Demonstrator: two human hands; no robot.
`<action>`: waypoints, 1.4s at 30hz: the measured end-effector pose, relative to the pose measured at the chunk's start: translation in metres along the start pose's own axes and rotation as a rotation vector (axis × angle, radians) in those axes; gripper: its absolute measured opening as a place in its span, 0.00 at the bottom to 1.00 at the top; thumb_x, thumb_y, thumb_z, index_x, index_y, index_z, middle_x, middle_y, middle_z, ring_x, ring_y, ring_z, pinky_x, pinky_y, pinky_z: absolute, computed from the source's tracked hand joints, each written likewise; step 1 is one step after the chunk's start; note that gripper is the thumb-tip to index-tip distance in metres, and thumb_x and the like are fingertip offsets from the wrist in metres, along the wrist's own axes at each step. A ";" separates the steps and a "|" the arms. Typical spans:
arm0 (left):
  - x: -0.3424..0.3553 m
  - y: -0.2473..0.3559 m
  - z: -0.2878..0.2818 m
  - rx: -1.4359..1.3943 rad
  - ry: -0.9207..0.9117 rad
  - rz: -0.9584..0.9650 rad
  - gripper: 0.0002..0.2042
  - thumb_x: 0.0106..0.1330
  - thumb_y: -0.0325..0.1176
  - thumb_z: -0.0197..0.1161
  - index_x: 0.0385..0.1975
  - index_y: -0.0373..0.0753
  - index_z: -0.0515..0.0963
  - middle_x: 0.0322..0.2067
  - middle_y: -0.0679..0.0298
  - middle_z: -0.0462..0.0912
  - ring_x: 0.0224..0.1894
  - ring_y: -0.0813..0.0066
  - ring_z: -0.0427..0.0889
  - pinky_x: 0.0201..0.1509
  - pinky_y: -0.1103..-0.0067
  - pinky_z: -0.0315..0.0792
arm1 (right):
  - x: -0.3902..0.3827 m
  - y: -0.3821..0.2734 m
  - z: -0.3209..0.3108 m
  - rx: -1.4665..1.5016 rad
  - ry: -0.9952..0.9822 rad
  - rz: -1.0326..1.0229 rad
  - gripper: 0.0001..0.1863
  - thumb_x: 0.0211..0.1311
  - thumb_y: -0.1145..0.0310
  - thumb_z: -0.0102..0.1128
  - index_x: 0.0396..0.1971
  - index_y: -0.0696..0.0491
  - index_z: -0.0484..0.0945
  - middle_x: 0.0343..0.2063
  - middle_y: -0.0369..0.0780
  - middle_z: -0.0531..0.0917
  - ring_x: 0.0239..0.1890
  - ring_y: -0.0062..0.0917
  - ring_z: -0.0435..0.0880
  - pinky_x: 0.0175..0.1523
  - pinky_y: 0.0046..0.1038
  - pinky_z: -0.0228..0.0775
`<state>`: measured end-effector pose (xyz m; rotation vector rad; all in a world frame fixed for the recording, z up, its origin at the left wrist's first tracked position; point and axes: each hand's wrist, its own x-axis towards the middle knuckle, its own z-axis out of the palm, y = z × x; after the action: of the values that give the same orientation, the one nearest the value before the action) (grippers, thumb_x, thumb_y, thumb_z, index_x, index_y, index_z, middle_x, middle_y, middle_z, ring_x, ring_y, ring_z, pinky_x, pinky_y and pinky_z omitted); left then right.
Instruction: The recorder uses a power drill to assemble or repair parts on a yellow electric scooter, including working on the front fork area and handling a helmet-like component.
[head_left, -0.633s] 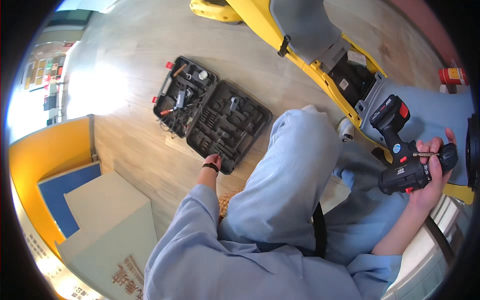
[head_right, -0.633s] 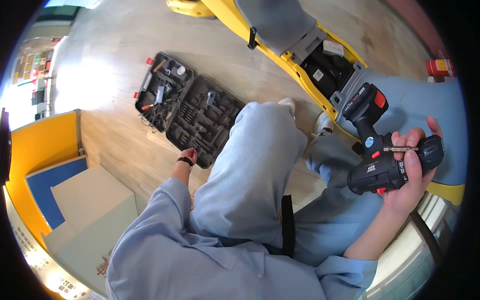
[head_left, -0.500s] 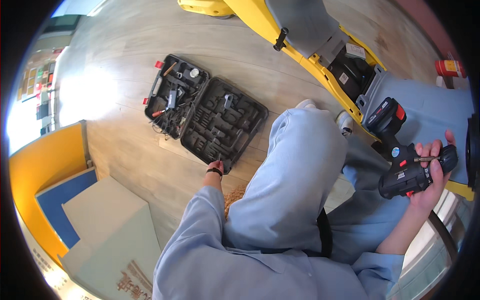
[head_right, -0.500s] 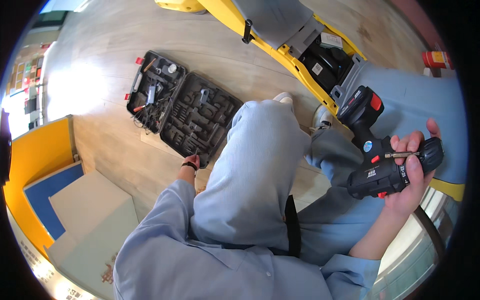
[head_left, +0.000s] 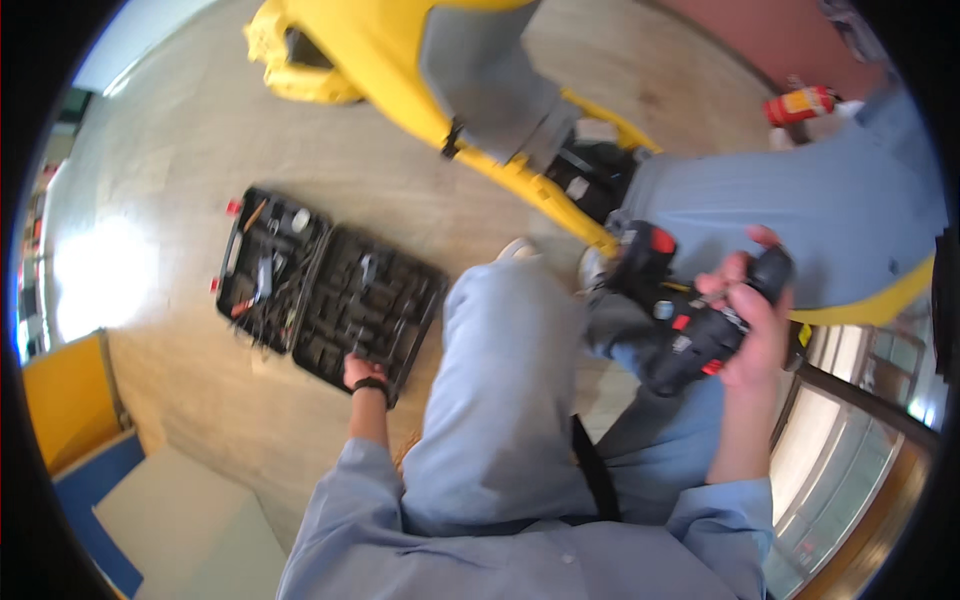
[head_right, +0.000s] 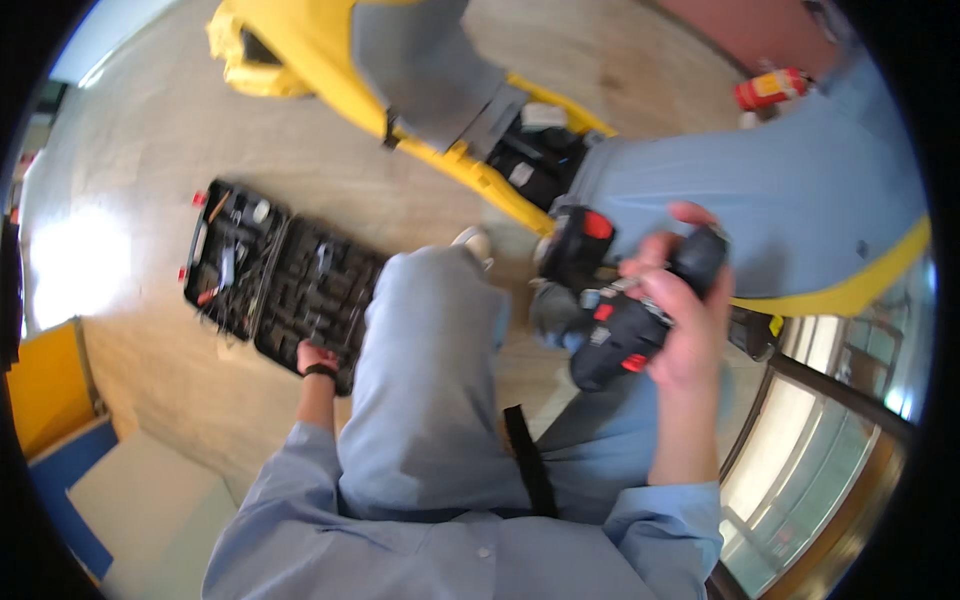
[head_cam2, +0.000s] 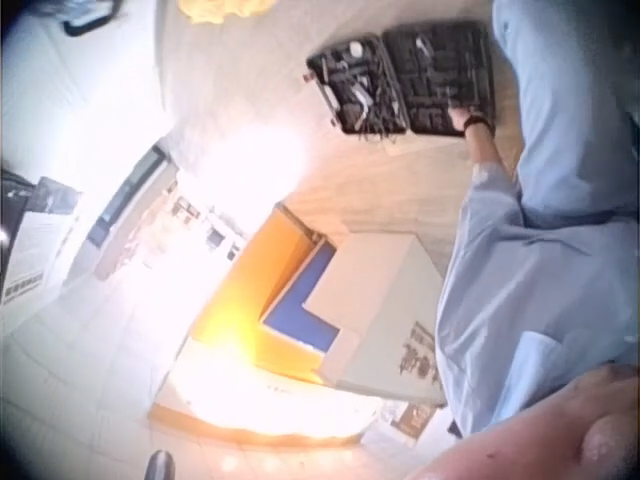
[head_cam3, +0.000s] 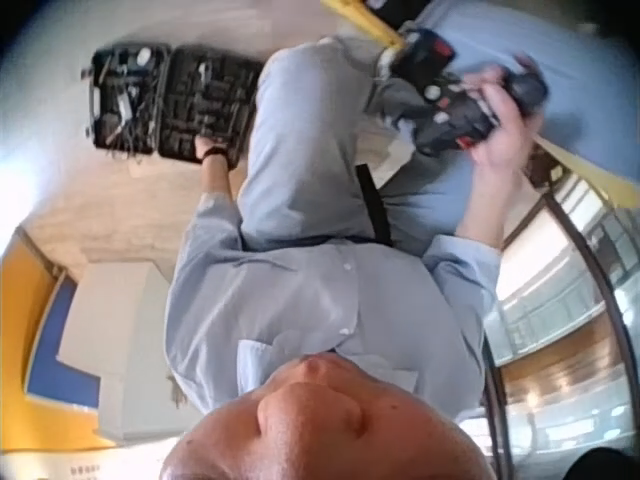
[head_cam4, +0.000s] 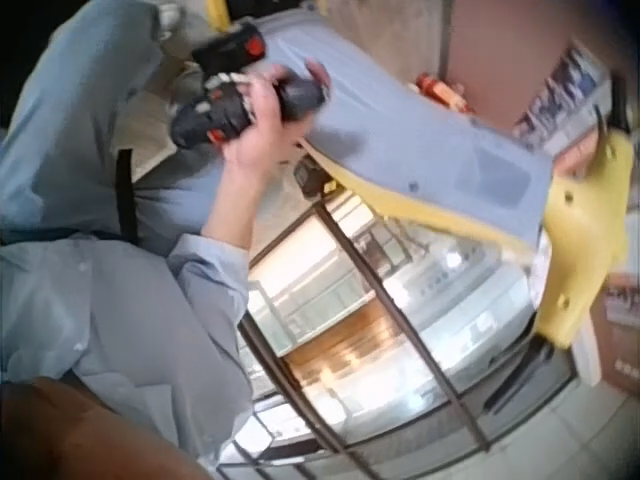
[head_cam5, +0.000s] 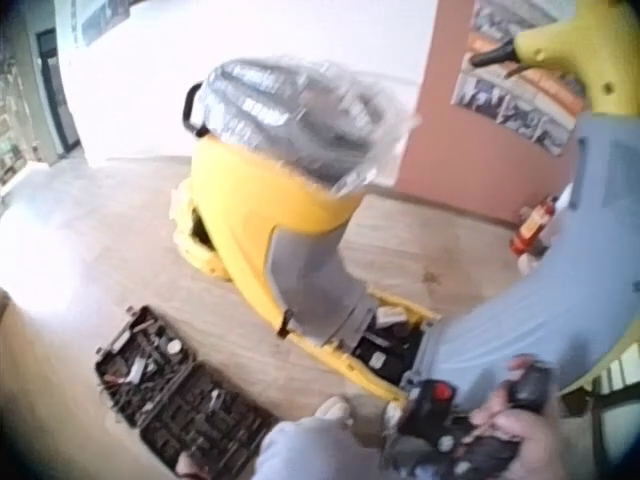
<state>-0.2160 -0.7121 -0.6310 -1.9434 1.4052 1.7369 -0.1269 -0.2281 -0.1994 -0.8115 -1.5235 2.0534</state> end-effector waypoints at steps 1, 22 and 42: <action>-0.054 0.008 0.033 -0.049 -0.240 0.047 0.07 0.59 0.38 0.58 0.26 0.43 0.74 0.20 0.67 0.72 0.23 0.75 0.72 0.28 0.77 0.67 | 0.002 -0.006 0.000 -0.004 0.034 0.001 0.30 0.45 0.78 0.60 0.53 0.55 0.65 0.30 0.37 0.75 0.29 0.22 0.76 0.38 0.22 0.72; -0.578 -0.041 0.170 0.829 -2.077 0.743 0.44 0.44 0.25 0.74 0.62 0.39 0.54 0.54 0.63 0.64 0.56 0.74 0.66 0.58 0.75 0.67 | 0.056 -0.035 -0.012 0.114 -0.212 -0.223 0.30 0.46 0.81 0.59 0.54 0.53 0.65 0.27 0.36 0.75 0.30 0.18 0.76 0.39 0.23 0.72; -0.565 -0.061 0.159 0.944 -1.757 0.345 0.32 0.49 0.28 0.71 0.57 0.37 0.66 0.31 0.72 0.73 0.31 0.86 0.72 0.36 0.85 0.69 | 0.090 -0.057 -0.066 0.549 -0.225 -0.191 0.23 0.53 0.75 0.55 0.51 0.50 0.66 0.32 0.34 0.75 0.37 0.25 0.75 0.47 0.30 0.63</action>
<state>-0.2068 -0.2830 -0.2263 0.4399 1.1961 1.4483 -0.1462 -0.1064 -0.1758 -0.2240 -1.0012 2.3040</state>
